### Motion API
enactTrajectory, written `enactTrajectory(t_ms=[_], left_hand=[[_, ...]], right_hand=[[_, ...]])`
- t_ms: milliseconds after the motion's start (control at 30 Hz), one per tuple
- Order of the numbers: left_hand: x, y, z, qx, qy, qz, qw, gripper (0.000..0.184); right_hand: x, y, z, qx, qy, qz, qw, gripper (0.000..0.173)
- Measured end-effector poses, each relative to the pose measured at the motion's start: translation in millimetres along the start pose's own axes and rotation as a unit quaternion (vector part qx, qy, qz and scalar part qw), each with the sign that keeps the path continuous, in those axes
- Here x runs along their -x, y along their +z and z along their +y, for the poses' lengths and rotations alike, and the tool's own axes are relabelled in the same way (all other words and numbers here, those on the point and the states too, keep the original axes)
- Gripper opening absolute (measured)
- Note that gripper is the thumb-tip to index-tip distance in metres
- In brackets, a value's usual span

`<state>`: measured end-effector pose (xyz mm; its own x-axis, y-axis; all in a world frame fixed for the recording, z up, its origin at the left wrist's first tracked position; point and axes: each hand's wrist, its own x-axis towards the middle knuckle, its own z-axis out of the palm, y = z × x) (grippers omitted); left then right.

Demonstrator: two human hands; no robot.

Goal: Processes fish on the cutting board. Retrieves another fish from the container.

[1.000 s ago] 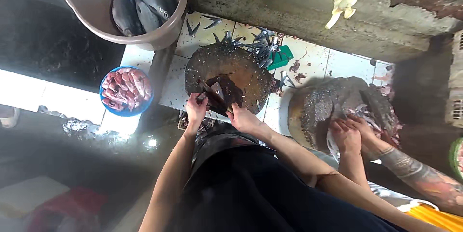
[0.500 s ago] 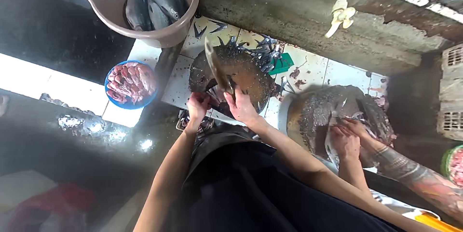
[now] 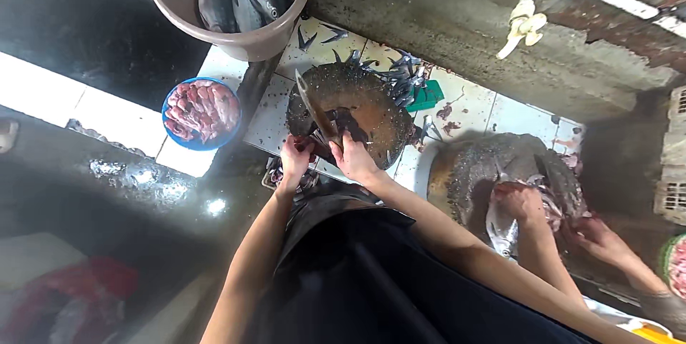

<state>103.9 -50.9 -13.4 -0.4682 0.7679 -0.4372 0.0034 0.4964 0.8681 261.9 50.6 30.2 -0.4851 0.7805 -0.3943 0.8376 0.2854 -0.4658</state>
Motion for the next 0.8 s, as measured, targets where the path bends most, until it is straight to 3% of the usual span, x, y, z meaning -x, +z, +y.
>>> enactTrajectory(t_ms=[100, 233, 300, 433, 533, 633, 700, 800], left_hand=[[6, -2, 2, -0.026, -0.006, 0.006, 1.000, 0.045], [-5, -1, -2, 0.001, -0.021, 0.023, 1.000, 0.044], [-19, 0, -17, 0.009, -0.011, 0.030, 0.999, 0.041], [-9, -6, -12, 0.010, -0.019, 0.021, 1.000, 0.041], [-4, -15, -4, 0.015, -0.027, 0.016, 0.999, 0.042], [-3, -29, -23, 0.052, -0.037, 0.025, 0.998, 0.037], [0, -35, -47, 0.126, -0.081, 0.047, 0.988, 0.033], [0, -45, -96, 0.277, -0.165, 0.060, 0.945, 0.030]], right_hand=[[-15, 7, -1, 0.046, 0.055, -0.100, 0.992, 0.050], [5, -18, -4, 0.006, 0.013, -0.029, 0.999, 0.050], [14, -10, 6, -0.015, -0.017, 0.005, 1.000, 0.050], [11, 25, 31, 0.009, 0.023, -0.089, 0.996, 0.050], [12, 7, 29, -0.005, 0.043, -0.062, 0.997, 0.055], [2, -4, 41, 0.020, 0.073, 0.008, 0.997, 0.057], [-9, -6, 53, 0.042, 0.098, -0.010, 0.994, 0.057], [-6, 4, 57, 0.068, 0.050, -0.055, 0.995, 0.054]])
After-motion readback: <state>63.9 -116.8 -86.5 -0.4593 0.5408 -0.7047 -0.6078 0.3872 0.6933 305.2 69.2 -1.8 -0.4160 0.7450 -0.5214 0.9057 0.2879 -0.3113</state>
